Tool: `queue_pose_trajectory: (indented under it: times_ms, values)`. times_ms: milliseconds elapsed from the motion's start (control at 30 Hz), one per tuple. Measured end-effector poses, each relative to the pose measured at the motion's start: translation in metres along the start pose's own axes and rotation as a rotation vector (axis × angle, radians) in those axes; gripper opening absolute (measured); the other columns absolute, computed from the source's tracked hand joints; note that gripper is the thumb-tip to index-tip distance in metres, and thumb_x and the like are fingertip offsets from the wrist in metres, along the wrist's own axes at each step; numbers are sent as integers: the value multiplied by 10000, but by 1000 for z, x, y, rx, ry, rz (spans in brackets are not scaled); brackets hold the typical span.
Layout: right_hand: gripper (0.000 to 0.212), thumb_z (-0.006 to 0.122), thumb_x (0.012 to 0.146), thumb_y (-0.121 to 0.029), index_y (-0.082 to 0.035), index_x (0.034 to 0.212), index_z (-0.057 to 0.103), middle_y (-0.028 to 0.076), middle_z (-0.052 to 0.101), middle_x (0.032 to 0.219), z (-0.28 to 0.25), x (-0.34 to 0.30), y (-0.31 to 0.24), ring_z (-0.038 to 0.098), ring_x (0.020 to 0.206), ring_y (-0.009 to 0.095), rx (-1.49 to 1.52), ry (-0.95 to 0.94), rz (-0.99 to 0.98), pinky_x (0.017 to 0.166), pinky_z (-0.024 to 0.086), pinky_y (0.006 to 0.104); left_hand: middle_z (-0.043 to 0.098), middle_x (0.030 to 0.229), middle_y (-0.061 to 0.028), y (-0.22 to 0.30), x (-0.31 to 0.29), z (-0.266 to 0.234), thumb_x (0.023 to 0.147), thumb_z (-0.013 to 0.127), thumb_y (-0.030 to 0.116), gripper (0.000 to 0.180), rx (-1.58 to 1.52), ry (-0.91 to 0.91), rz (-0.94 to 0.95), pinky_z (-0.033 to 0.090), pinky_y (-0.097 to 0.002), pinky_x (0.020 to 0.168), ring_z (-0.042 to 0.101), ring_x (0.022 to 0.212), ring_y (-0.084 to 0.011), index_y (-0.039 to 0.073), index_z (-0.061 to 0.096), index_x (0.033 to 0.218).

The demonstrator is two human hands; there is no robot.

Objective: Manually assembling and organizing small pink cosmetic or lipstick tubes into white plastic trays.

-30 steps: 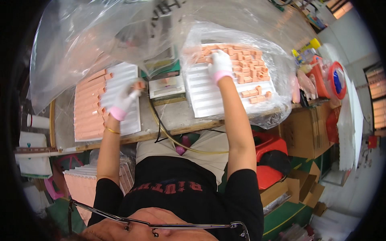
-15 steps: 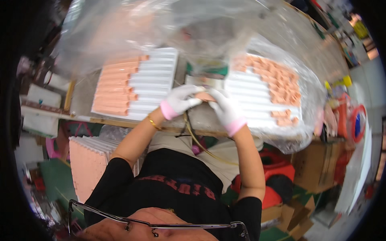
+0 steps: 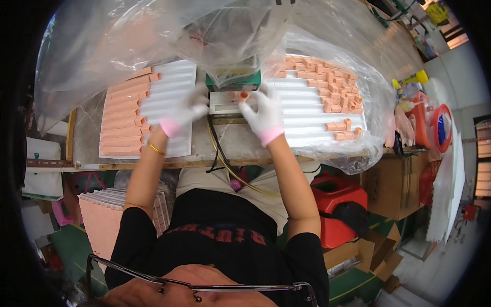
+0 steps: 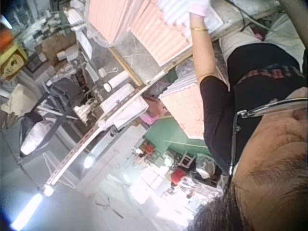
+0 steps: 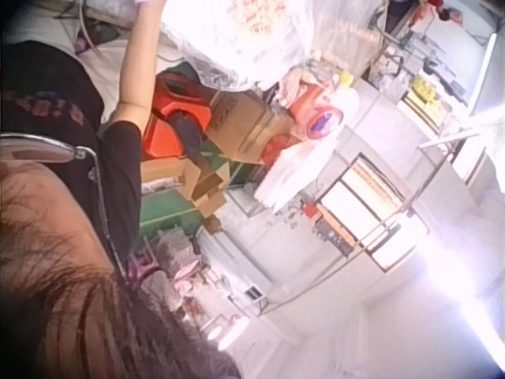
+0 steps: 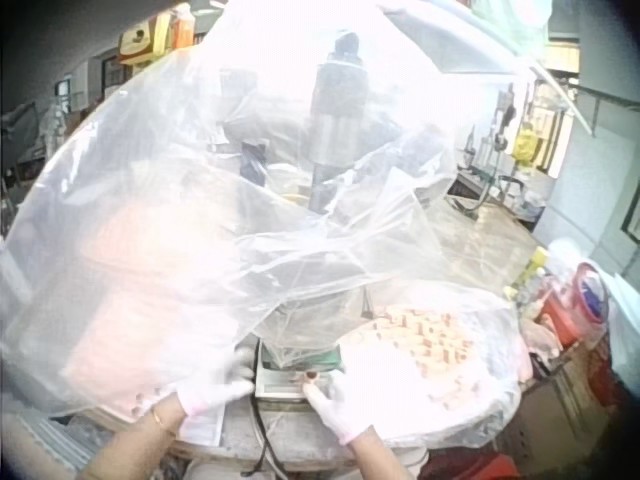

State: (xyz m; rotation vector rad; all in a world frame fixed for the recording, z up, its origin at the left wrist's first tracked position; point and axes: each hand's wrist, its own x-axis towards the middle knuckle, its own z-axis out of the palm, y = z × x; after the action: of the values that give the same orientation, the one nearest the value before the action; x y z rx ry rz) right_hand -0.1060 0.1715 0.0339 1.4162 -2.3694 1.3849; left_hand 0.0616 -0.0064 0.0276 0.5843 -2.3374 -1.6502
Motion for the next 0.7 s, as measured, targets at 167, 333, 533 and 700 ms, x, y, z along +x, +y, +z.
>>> queue_pose_trajectory:
  times_ms: [167,333,533,700]
  values:
    - [238,703,713,-227,-46,867,680,170,578,1067,16,17,35,522,1025,343,-125,-64,-135,893,431,403,591,1146,-161,-63,51,-118,814,573,154,318,970,499,-45,405,-398,962,498,1121,-346,76,603,1121]
    - [378,722,706,-257,-47,1009,637,183,573,1087,10,14,36,535,1018,369,-151,54,-91,876,449,411,606,1010,-129,-97,37,-162,750,603,90,346,1314,280,110,416,-403,921,516,1040,-328,119,588,1094]
    - [280,684,723,-223,-61,950,658,174,574,1077,-101,2,107,538,990,344,-981,150,442,866,439,436,605,932,-132,-79,30,-152,690,665,83,302,1233,456,244,425,-415,885,535,978,-332,77,602,985]
    - [313,694,754,-231,-52,1000,619,156,590,1067,-102,-14,140,565,1003,294,-1013,235,38,870,455,410,585,939,-107,-61,19,-99,792,638,90,234,550,667,151,446,-347,843,566,911,-249,27,573,1008]
